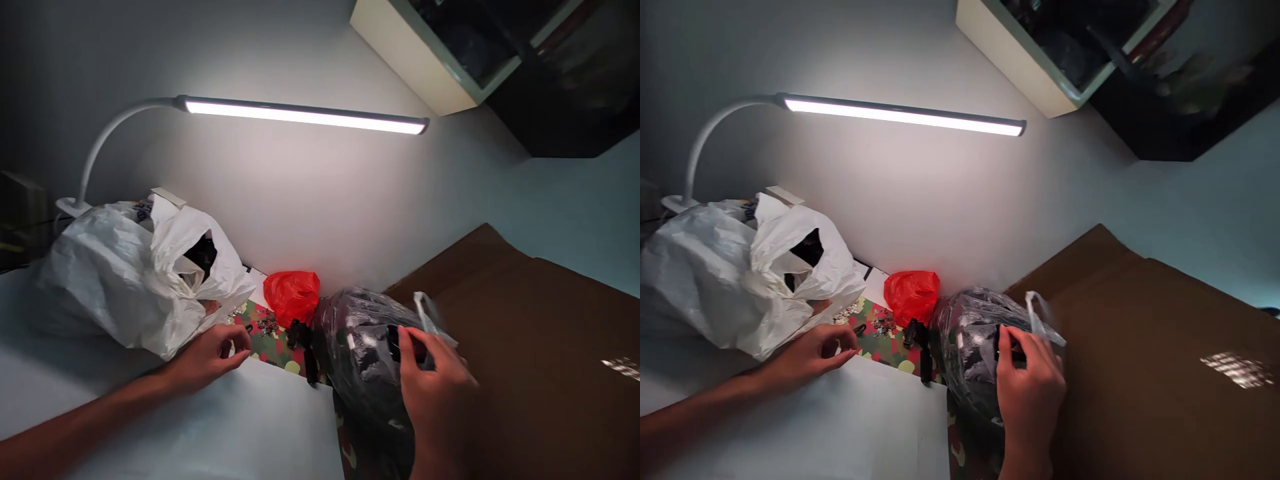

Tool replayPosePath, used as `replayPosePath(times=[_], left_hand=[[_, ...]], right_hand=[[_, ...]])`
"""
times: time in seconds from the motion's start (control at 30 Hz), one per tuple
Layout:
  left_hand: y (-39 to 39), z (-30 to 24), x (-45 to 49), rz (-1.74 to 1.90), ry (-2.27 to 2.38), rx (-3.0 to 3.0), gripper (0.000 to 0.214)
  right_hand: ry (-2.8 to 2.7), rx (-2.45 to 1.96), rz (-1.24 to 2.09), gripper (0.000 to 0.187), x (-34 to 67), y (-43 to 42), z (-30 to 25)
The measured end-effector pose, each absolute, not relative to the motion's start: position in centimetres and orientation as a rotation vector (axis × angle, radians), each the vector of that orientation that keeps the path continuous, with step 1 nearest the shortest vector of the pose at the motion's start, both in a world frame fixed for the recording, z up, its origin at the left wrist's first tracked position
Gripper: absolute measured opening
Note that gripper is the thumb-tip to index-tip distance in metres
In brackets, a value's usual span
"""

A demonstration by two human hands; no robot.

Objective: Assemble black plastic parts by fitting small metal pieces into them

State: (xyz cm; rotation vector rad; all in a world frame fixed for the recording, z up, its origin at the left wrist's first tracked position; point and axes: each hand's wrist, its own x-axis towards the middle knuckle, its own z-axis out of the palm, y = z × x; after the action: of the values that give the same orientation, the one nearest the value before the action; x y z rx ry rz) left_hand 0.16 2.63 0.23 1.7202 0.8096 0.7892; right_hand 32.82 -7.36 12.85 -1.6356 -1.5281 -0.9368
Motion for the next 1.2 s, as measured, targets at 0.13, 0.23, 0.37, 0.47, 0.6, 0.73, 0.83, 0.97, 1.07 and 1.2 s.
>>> replayPosePath(times=[0.13,0.23,0.37,0.47,0.6,0.73,0.83,0.97,1.07,1.2], left_hand=[[2.1,-0.3,0.1,0.782,0.789,1.701,0.025],[1.9,-0.5,0.0,0.767,0.808,1.697,0.024],[2.0,-0.3,0.1,0.762,0.816,1.697,0.026],[2.2,-0.2,0.0,0.763,0.817,1.701,0.025],[2.2,-0.1,0.0,0.753,0.816,1.711,0.024],[2.1,0.1,0.0,0.73,0.818,1.727,0.025],[2.1,0.3,0.0,0.699,0.812,1.743,0.025],[2.3,0.4,0.0,0.683,0.818,1.755,0.027],[2.3,0.4,0.1,0.67,0.821,1.754,0.028],[1.9,0.2,0.1,0.665,0.793,1.777,0.037]], right_hand=[[-1.599,-1.415,-0.717,0.025,26.7,-8.2,11.1],[-1.788,-1.41,-0.195,0.029,23.8,-6.7,8.7],[-1.927,-1.93,0.477,0.02,23.2,-2.9,4.8],[-1.878,-2.313,0.434,0.024,23.7,-1.1,2.5],[-1.745,-2.464,0.319,0.03,23.6,-0.7,0.9],[-1.651,-2.516,0.251,0.032,23.7,-0.5,0.4],[-1.629,-2.498,0.255,0.019,24.3,-0.4,0.0],[-1.623,-2.385,0.253,0.015,25.2,-0.6,-0.1],[-1.614,-2.253,0.259,0.015,25.5,-0.8,0.6],[-1.64,-2.043,0.339,0.022,25.2,-1.3,2.9]])
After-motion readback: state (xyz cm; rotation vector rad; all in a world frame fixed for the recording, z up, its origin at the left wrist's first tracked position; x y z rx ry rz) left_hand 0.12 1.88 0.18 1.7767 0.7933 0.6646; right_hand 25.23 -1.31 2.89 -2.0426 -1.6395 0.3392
